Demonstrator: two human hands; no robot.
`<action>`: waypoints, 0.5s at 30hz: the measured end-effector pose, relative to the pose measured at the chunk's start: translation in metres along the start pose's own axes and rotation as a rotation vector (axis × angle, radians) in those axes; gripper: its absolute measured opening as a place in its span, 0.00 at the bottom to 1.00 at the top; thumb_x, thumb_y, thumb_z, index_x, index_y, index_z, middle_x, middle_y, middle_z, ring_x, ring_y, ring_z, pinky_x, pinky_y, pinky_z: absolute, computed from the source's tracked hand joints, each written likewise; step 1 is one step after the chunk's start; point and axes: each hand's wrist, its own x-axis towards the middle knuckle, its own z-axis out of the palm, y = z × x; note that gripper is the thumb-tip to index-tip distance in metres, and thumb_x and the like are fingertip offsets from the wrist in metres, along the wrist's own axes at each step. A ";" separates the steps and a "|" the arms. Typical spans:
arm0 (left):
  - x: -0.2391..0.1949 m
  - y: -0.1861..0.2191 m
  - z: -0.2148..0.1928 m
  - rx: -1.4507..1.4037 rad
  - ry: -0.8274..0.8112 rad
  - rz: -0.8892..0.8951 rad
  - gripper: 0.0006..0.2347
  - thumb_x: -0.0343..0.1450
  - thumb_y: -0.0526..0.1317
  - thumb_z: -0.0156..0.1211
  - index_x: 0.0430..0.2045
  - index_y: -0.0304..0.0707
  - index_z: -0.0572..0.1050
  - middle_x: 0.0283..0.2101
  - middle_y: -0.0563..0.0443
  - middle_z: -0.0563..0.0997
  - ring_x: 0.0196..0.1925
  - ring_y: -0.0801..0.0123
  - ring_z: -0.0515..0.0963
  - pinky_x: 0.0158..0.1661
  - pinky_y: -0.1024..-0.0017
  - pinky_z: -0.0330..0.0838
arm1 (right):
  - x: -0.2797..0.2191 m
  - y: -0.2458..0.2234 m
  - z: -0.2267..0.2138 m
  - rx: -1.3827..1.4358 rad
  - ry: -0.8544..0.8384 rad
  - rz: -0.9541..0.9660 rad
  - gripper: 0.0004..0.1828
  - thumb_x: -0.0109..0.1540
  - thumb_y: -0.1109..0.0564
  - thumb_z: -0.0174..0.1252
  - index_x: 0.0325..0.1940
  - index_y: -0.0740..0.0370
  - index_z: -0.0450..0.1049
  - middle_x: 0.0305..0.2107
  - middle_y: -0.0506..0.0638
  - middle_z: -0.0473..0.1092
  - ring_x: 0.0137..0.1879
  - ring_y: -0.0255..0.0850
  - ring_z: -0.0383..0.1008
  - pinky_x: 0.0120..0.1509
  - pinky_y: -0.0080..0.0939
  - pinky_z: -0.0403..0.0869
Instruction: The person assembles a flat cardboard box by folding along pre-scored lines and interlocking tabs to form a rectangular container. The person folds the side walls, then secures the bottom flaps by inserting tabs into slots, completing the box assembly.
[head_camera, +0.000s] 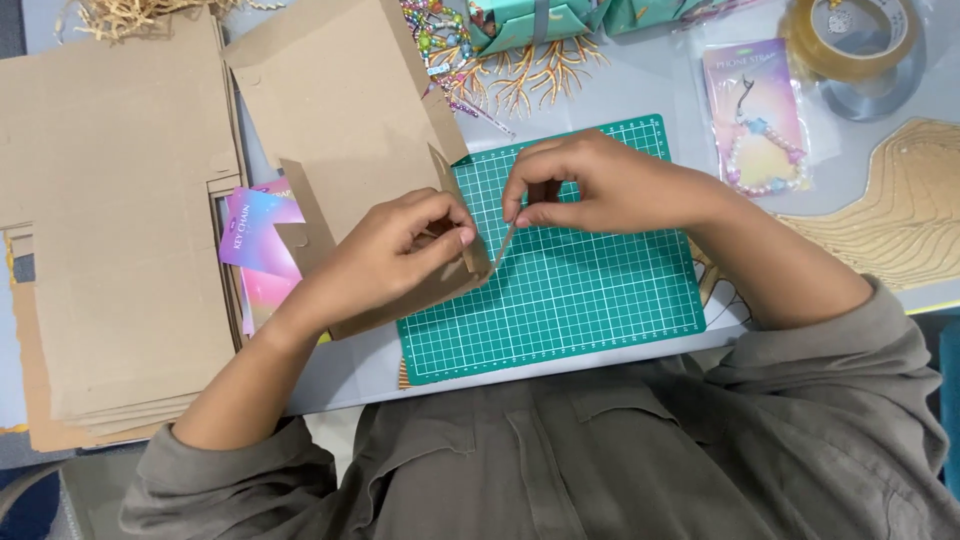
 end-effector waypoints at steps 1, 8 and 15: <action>0.000 -0.004 0.002 0.002 -0.001 -0.003 0.08 0.79 0.39 0.57 0.46 0.35 0.80 0.38 0.39 0.81 0.45 0.51 0.86 0.45 0.56 0.82 | 0.002 0.001 0.003 0.003 0.001 -0.002 0.04 0.66 0.65 0.67 0.45 0.62 0.82 0.35 0.54 0.79 0.40 0.48 0.83 0.49 0.50 0.84; -0.002 -0.019 0.007 -0.139 -0.001 -0.030 0.10 0.79 0.37 0.60 0.54 0.39 0.75 0.37 0.44 0.78 0.44 0.59 0.84 0.45 0.56 0.85 | 0.004 -0.013 0.011 -0.005 -0.030 -0.054 0.06 0.65 0.67 0.65 0.45 0.61 0.82 0.38 0.55 0.80 0.47 0.53 0.85 0.55 0.56 0.84; 0.011 -0.036 0.029 -0.325 0.041 -0.082 0.09 0.79 0.33 0.53 0.53 0.39 0.70 0.36 0.43 0.83 0.40 0.63 0.88 0.45 0.63 0.88 | 0.000 -0.012 0.017 -0.026 -0.114 -0.111 0.10 0.64 0.67 0.66 0.47 0.58 0.81 0.37 0.50 0.80 0.42 0.46 0.85 0.50 0.48 0.85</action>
